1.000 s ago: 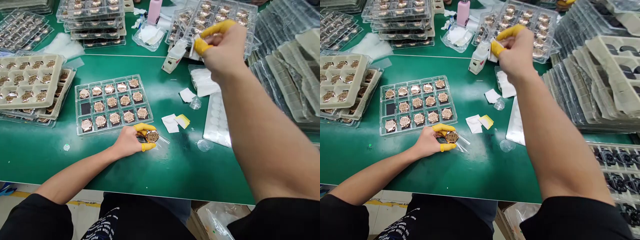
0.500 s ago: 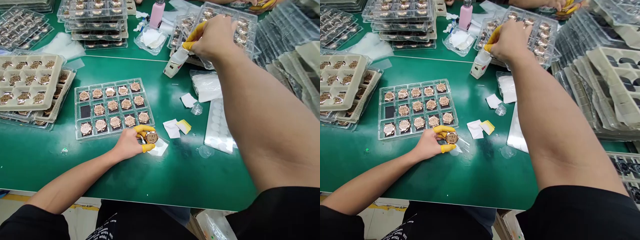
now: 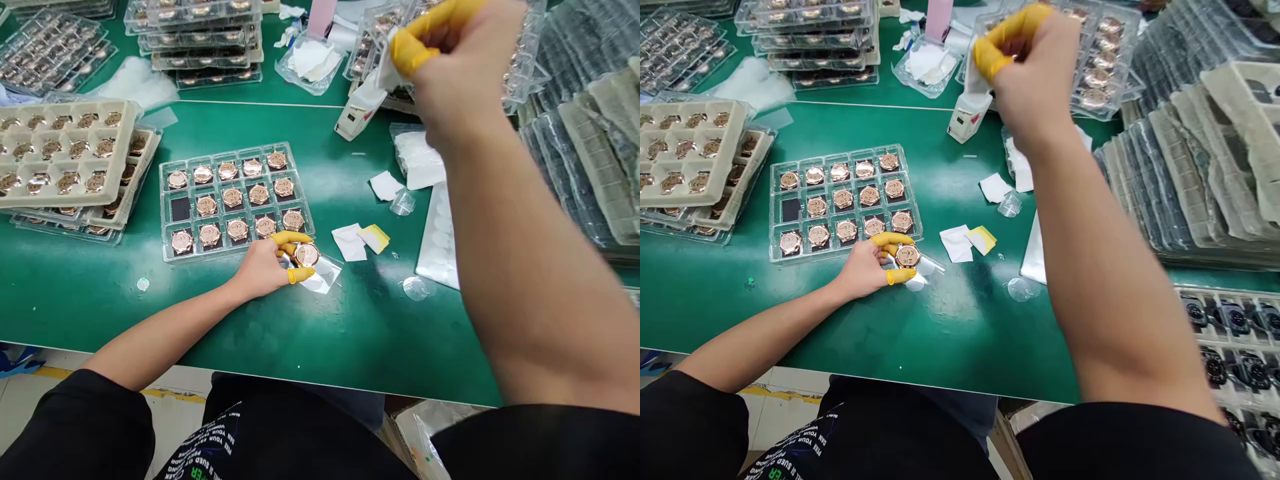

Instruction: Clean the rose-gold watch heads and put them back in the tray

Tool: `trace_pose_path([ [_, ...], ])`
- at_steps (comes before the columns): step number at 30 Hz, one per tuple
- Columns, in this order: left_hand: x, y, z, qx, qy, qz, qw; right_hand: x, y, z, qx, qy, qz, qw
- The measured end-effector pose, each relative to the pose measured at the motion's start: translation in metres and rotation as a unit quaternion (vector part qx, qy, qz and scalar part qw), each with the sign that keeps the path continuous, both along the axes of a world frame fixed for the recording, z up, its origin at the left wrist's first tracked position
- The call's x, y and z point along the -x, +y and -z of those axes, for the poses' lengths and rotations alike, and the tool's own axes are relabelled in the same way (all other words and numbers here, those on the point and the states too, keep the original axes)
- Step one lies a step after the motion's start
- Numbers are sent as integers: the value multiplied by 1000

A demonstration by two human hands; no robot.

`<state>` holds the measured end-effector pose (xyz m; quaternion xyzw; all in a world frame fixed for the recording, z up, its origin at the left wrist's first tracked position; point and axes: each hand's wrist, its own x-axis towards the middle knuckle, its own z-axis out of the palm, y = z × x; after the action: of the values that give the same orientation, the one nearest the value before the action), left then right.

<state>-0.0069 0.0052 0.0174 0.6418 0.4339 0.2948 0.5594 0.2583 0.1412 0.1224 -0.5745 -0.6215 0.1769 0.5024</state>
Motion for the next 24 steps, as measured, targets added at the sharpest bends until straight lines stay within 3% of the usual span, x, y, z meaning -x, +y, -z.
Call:
trace_pose_path([
  [2, -1, -1, 0, 4, -2, -4, 1000, 17, -60, 20, -35, -19, -25, 999],
  [4, -1, -1, -1, 9, 0, -3, 1000, 36, -117, 45, -24, -55, -104, 993],
  [7, -2, -2, 0, -4, 4, 2, 1000, 54, -167, 76, -78, -161, -159, 971],
  [11, -2, -2, 4, -4, -13, 5, 1000, 56, -171, 90, -108, -260, -128, 951],
  [15, -2, -3, 4, -6, -18, 5, 1000, 56, -165, 90, -89, -225, -173, 955],
  [20, -2, -4, 3, -11, -3, -4, 1000, 60, -168, 91, -74, -216, -116, 967],
  [24, -2, -5, 3, -16, 0, 6, 1000, 60, -170, 93, -77, -185, -162, 966],
])
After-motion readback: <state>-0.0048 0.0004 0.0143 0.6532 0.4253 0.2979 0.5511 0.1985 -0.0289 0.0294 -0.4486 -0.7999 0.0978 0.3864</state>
